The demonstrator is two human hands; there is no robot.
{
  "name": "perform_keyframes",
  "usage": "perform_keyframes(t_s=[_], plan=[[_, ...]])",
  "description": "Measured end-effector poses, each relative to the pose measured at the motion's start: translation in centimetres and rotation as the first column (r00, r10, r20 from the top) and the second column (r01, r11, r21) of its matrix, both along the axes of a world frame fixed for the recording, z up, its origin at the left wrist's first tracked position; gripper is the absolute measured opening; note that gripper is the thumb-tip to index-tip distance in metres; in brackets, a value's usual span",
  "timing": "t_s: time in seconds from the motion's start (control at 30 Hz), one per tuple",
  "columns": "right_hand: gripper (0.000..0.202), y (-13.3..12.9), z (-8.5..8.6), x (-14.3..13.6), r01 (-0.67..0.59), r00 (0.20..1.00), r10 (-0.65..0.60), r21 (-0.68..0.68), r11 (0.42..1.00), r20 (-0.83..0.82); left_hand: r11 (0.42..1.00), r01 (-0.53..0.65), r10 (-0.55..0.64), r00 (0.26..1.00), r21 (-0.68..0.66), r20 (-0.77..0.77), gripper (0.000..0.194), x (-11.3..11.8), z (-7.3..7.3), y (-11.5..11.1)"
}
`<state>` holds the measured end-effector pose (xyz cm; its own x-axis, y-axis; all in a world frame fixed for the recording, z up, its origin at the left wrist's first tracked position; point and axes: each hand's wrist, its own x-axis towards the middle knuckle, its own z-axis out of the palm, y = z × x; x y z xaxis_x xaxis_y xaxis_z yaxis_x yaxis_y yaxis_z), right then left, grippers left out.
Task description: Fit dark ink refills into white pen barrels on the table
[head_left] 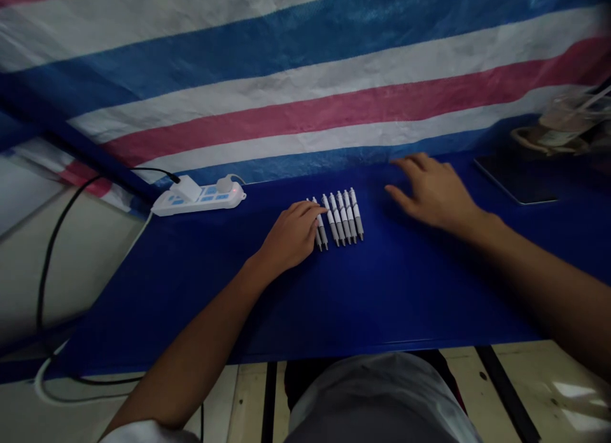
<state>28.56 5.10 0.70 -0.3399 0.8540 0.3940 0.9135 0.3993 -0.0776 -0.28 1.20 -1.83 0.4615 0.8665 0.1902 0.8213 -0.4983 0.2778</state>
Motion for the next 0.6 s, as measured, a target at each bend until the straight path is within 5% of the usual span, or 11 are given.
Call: perform_keyframes(t_s=[0.1,0.2,0.33,0.47,0.6], plan=[[0.068,0.7,1.6,2.0,0.308,0.951,-0.304,-0.070,0.949,0.061,1.000,-0.007,0.007,1.000,-0.006,-0.002,0.043,0.0,-0.1,0.0],[0.075,1.0,2.6,3.4,0.464,0.885,-0.460,-0.195,0.864,0.069,1.000,-0.005,0.005,1.000,0.003,0.006,0.043,0.0,-0.1,0.0],[0.078,1.7,2.8,4.8,0.591,0.795,-0.602,-0.333,0.735,0.083,1.000,0.007,-0.007,1.000,0.011,0.023,0.040,0.1,0.0,0.0],[0.075,2.5,2.2,5.5,0.634,0.755,-0.643,-0.390,0.667,0.128,1.000,-0.006,0.006,1.000,-0.001,0.020,0.040,0.2,0.3,0.0],[0.072,2.2,2.4,5.5,0.572,0.808,-0.586,-0.311,0.759,0.059,1.000,-0.007,0.007,1.000,-0.004,0.018,0.040,0.3,0.4,0.0]])
